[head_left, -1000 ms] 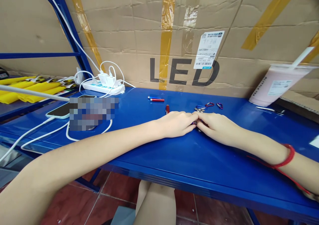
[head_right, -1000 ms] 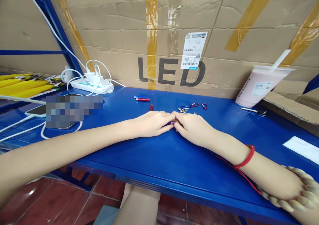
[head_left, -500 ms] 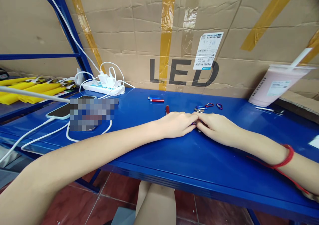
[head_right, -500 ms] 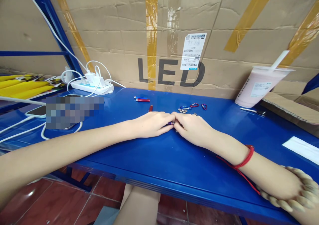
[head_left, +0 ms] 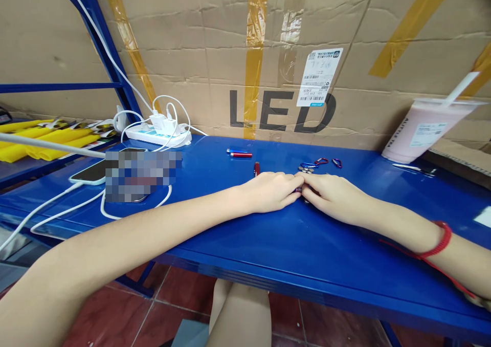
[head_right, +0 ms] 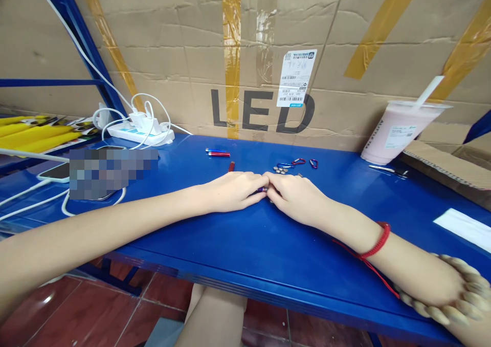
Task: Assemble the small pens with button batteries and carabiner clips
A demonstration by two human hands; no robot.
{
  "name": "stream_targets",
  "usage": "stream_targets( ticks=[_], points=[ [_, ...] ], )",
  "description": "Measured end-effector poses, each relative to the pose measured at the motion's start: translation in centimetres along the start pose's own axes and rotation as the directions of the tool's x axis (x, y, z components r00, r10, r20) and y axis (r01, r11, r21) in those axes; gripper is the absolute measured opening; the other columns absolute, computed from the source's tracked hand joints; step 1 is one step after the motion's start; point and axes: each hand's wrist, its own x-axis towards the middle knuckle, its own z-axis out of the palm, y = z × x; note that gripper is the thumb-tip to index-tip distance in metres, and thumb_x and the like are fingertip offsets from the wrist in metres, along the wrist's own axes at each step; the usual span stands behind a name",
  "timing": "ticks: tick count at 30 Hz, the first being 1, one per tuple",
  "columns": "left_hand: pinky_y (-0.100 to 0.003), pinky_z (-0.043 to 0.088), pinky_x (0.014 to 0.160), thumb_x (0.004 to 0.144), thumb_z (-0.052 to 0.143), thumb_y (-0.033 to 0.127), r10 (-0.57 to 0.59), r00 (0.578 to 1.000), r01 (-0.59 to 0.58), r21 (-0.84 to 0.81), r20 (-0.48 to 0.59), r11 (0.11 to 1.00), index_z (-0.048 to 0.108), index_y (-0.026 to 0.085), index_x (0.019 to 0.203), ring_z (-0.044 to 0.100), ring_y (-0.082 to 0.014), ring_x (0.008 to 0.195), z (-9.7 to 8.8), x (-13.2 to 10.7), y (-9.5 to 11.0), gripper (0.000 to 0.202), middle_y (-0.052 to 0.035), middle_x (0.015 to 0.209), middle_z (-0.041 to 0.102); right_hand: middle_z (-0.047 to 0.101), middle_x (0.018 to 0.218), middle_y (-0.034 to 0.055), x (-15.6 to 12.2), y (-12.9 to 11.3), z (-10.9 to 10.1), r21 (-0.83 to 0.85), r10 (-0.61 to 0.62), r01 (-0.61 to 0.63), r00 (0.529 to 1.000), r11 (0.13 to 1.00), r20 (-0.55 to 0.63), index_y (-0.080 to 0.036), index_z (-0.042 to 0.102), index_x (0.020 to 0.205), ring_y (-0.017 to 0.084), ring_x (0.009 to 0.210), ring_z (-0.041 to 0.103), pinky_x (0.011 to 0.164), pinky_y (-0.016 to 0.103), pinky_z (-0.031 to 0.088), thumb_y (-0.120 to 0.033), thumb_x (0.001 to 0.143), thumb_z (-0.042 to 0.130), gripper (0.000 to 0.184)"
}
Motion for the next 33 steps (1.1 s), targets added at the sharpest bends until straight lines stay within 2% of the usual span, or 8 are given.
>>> stream_targets(
  ticks=[33],
  points=[
    [-0.032, 0.048, 0.073, 0.092, 0.036, 0.027, 0.003, 1.000, -0.004, -0.011, -0.013, 1.000, 0.047, 0.014, 0.100, 0.060, -0.0210, 0.092, -0.03, -0.10, 0.03, 0.018, -0.0076, 0.100, 0.061, 0.064, 0.086, 0.0063, 0.04, 0.23, 0.20, 0.024, -0.020, 0.020, 1.000, 1.000, -0.009, -0.020, 0.049, 0.083, 0.019, 0.076, 0.061, 0.067, 0.030, 0.043, -0.022, 0.086, 0.030, 0.019]
  ],
)
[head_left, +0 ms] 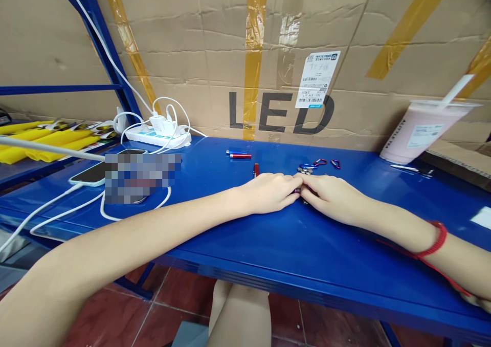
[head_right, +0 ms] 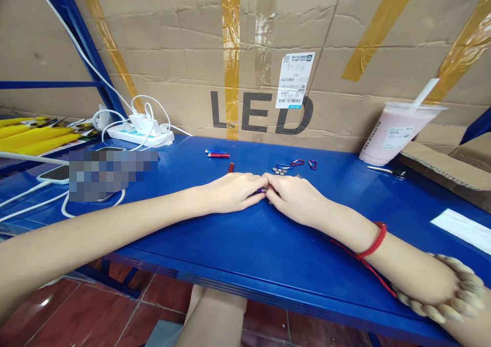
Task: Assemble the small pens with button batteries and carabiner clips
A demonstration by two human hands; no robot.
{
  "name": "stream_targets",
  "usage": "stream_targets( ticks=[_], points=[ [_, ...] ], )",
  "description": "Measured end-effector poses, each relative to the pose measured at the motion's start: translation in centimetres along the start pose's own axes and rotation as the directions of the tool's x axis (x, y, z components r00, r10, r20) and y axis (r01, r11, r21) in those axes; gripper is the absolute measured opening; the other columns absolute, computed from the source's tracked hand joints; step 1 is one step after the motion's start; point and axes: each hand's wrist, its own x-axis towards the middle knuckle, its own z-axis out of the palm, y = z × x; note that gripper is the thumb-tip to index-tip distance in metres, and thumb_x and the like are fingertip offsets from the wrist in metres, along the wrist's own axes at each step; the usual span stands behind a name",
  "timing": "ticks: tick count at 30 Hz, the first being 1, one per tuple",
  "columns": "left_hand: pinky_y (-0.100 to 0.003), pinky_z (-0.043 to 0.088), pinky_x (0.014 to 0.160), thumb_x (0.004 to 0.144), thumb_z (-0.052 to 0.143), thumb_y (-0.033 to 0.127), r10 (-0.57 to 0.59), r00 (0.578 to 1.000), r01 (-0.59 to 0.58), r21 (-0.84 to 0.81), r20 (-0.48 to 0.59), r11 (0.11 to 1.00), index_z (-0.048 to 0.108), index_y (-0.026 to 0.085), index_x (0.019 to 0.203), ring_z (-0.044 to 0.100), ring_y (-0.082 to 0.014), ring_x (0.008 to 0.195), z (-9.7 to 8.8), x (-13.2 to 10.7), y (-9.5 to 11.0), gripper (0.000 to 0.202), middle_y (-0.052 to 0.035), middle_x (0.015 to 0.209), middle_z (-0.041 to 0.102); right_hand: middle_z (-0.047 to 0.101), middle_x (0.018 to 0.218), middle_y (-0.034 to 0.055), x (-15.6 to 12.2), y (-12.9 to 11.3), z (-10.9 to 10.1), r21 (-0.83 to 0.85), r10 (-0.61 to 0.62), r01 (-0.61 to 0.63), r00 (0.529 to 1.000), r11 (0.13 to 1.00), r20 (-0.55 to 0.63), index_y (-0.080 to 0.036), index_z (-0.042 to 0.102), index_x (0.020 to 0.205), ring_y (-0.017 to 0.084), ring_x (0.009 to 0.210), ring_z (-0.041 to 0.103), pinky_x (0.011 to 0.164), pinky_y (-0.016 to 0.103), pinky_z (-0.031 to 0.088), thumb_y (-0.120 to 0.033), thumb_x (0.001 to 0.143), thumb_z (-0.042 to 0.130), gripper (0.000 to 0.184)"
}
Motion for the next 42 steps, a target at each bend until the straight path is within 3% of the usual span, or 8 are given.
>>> stream_targets(
  ticks=[42],
  points=[
    [-0.034, 0.049, 0.072, 0.092, 0.036, 0.026, -0.006, 1.000, 0.007, -0.020, 0.012, 1.000, 0.047, 0.013, 0.097, 0.060, -0.0223, 0.089, -0.20, -0.01, 0.02, 0.018, -0.0077, 0.100, 0.062, 0.064, 0.087, 0.0060, 0.02, -0.30, -0.25, 0.004, 0.017, -0.017, 1.000, 1.000, 0.021, -0.020, 0.047, 0.083, 0.020, 0.077, 0.060, 0.067, 0.031, 0.042, -0.022, 0.086, 0.031, 0.017]
  ],
)
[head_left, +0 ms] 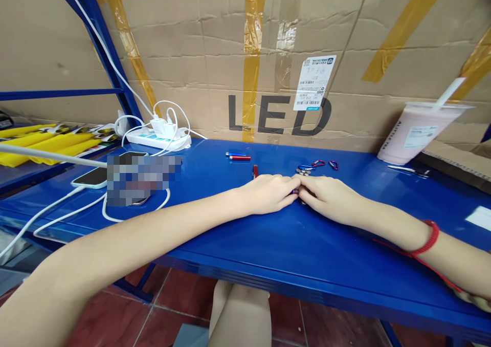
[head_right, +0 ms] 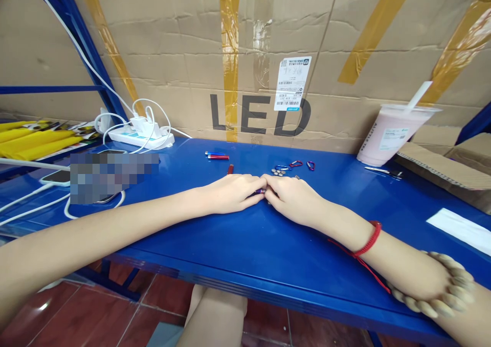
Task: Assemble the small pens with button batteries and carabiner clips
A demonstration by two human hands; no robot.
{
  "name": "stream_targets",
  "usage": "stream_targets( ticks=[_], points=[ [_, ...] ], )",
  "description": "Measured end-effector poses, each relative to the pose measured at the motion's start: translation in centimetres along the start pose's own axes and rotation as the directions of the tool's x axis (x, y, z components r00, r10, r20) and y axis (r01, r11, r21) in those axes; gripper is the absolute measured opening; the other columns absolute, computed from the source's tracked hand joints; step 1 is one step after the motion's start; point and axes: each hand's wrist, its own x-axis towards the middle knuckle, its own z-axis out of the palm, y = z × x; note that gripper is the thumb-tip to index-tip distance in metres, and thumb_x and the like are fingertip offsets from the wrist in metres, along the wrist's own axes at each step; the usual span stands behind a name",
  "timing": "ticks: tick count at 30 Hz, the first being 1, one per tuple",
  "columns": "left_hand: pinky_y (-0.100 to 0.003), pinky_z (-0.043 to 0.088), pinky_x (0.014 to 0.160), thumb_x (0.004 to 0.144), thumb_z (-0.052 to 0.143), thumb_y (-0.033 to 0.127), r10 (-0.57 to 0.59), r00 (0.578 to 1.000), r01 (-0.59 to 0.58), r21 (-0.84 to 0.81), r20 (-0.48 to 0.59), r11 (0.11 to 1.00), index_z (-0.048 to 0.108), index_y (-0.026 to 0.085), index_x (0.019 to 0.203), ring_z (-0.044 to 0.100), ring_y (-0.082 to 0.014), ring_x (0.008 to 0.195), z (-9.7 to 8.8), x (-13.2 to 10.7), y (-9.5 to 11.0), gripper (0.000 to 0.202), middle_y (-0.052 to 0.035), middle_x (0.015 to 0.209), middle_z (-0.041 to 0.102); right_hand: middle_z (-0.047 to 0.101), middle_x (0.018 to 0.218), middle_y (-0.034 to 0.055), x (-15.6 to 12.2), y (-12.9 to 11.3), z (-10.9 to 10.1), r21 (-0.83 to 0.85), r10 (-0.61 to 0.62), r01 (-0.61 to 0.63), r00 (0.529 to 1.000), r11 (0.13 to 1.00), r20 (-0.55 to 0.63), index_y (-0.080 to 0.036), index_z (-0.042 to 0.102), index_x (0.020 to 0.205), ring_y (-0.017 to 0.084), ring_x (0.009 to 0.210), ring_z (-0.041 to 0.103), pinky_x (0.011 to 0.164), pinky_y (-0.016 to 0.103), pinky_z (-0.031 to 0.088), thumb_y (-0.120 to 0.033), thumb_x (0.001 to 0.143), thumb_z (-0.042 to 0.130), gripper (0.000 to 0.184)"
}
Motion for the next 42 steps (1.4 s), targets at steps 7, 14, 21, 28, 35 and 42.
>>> stream_targets(
  ticks=[7, 14, 21, 28, 35, 42],
  points=[
    [-0.033, 0.049, 0.071, 0.092, 0.036, 0.027, -0.001, 1.000, 0.001, 0.013, 0.000, 1.000, 0.047, 0.014, 0.097, 0.060, -0.0214, 0.088, 0.07, 0.03, 0.00, 0.018, -0.0072, 0.099, 0.062, 0.064, 0.087, 0.0053, -0.02, -0.13, -0.10, 0.004, 0.007, -0.007, 1.000, 1.000, 0.007, -0.021, 0.048, 0.083, 0.020, 0.078, 0.060, 0.066, 0.030, 0.041, -0.021, 0.086, 0.030, 0.018],
    [-0.033, 0.049, 0.073, 0.092, 0.035, 0.026, -0.013, 1.000, 0.013, 0.023, 0.015, 1.000, 0.046, 0.014, 0.097, 0.060, -0.0211, 0.089, -0.03, 0.02, 0.05, 0.017, -0.0070, 0.099, 0.062, 0.064, 0.087, 0.0048, -0.01, -0.06, -0.01, 0.000, 0.010, -0.010, 1.000, 1.000, 0.008, -0.021, 0.047, 0.083, 0.020, 0.077, 0.060, 0.065, 0.030, 0.040, -0.022, 0.086, 0.030, 0.017],
    [-0.032, 0.049, 0.073, 0.092, 0.036, 0.027, -0.006, 1.000, 0.006, 0.010, 0.001, 1.000, 0.046, 0.014, 0.097, 0.060, -0.0209, 0.088, 0.08, 0.02, -0.01, 0.017, -0.0064, 0.099, 0.062, 0.063, 0.086, 0.0048, 0.02, 0.10, 0.10, 0.002, 0.001, -0.001, 1.000, 1.000, 0.000, -0.021, 0.047, 0.081, 0.019, 0.076, 0.060, 0.066, 0.029, 0.041, -0.022, 0.085, 0.032, 0.015],
    [-0.032, 0.049, 0.072, 0.092, 0.037, 0.026, -0.003, 1.000, 0.003, 0.016, -0.006, 1.000, 0.046, 0.014, 0.097, 0.060, -0.0208, 0.089, 0.07, 0.01, 0.02, 0.017, -0.0066, 0.099, 0.062, 0.064, 0.087, 0.0056, 0.04, 0.20, 0.22, 0.001, -0.004, 0.004, 1.000, 1.000, -0.007, -0.020, 0.047, 0.082, 0.019, 0.076, 0.060, 0.067, 0.030, 0.042, -0.023, 0.086, 0.031, 0.016],
    [-0.033, 0.049, 0.071, 0.092, 0.037, 0.026, 0.005, 1.000, -0.005, 0.018, -0.009, 1.000, 0.046, 0.013, 0.100, 0.060, -0.0218, 0.090, 0.19, 0.03, -0.12, 0.018, -0.0068, 0.100, 0.061, 0.065, 0.086, 0.0047, 0.00, 0.00, 0.07, -0.015, 0.002, -0.003, 1.000, 1.000, -0.014, -0.021, 0.048, 0.082, 0.018, 0.074, 0.061, 0.063, 0.028, 0.041, -0.022, 0.086, 0.031, 0.017],
    [-0.032, 0.048, 0.071, 0.092, 0.036, 0.027, 0.004, 1.000, -0.004, 0.011, -0.015, 1.000, 0.046, 0.014, 0.101, 0.060, -0.0216, 0.091, 0.24, 0.01, -0.09, 0.018, -0.0067, 0.102, 0.061, 0.065, 0.086, 0.0044, -0.03, -0.02, 0.00, -0.022, 0.010, -0.010, 1.000, 1.000, -0.004, -0.021, 0.047, 0.082, 0.019, 0.074, 0.060, 0.063, 0.028, 0.041, -0.023, 0.086, 0.030, 0.018]
  ],
)
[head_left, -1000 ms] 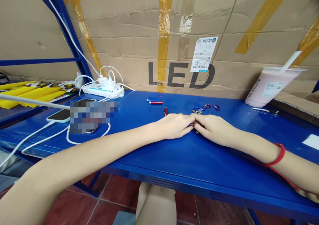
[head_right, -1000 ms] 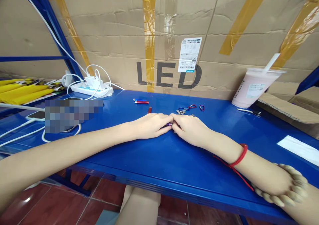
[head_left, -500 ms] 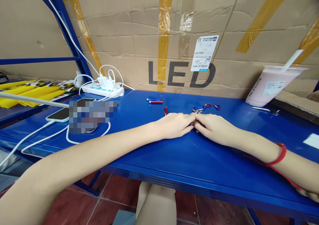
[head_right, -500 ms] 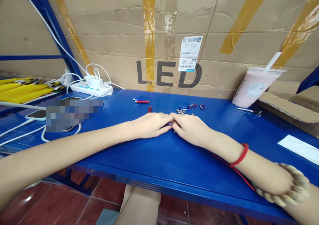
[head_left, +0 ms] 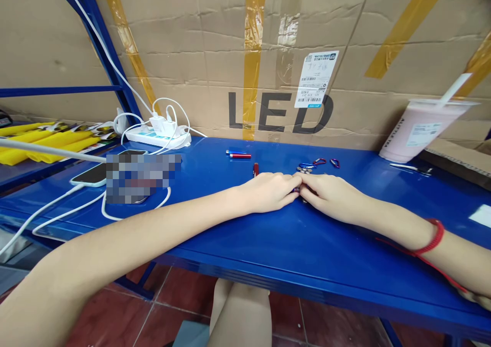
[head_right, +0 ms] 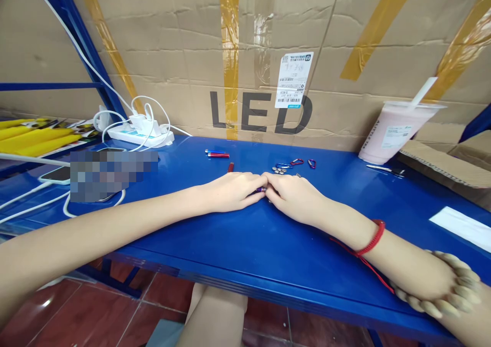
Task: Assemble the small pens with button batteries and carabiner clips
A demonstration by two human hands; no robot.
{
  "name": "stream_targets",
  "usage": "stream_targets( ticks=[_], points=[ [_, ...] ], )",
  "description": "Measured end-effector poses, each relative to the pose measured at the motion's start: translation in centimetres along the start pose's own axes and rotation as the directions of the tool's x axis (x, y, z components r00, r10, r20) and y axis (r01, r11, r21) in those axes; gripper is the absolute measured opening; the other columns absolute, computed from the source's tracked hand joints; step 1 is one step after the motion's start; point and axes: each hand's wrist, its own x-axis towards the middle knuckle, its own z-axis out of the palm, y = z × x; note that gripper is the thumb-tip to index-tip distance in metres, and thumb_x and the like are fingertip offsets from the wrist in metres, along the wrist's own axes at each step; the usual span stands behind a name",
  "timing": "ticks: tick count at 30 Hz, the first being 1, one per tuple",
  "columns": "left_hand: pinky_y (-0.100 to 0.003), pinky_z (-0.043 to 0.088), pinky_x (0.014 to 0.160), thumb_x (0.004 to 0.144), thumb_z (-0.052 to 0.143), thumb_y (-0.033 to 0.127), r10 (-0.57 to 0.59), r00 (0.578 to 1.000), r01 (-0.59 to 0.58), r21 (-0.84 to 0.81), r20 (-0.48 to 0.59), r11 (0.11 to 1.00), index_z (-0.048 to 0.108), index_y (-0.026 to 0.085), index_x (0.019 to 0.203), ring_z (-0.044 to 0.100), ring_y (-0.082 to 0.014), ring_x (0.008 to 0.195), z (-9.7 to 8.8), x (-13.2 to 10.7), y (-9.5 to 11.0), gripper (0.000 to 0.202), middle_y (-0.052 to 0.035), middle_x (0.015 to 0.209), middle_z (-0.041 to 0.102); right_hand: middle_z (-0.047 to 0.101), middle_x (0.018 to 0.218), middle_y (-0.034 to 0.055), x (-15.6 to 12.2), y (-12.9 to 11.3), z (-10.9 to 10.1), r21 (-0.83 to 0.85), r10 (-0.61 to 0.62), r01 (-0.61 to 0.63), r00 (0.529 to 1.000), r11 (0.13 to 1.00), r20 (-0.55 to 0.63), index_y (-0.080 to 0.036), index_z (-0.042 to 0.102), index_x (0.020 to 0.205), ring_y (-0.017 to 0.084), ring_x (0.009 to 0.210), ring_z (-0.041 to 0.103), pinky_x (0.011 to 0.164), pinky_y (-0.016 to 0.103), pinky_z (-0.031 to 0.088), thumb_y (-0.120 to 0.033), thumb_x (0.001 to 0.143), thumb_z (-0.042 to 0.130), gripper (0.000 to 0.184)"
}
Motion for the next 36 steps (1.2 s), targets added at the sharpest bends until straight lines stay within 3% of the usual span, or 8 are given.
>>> stream_targets(
  ticks=[36],
  points=[
    [-0.035, 0.049, 0.075, 0.092, 0.036, 0.026, -0.004, 1.000, 0.004, -0.009, 0.013, 1.000, 0.046, 0.014, 0.100, 0.060, -0.0223, 0.091, -0.25, -0.02, 0.17, 0.018, -0.0079, 0.102, 0.062, 0.065, 0.084, 0.0045, 0.01, 0.03, 0.03, 0.001, -0.008, 0.008, 1.000, 1.000, -0.028, -0.021, 0.048, 0.081, 0.017, 0.072, 0.061, 0.061, 0.027, 0.040, -0.022, 0.086, 0.031, 0.017]
  ],
)
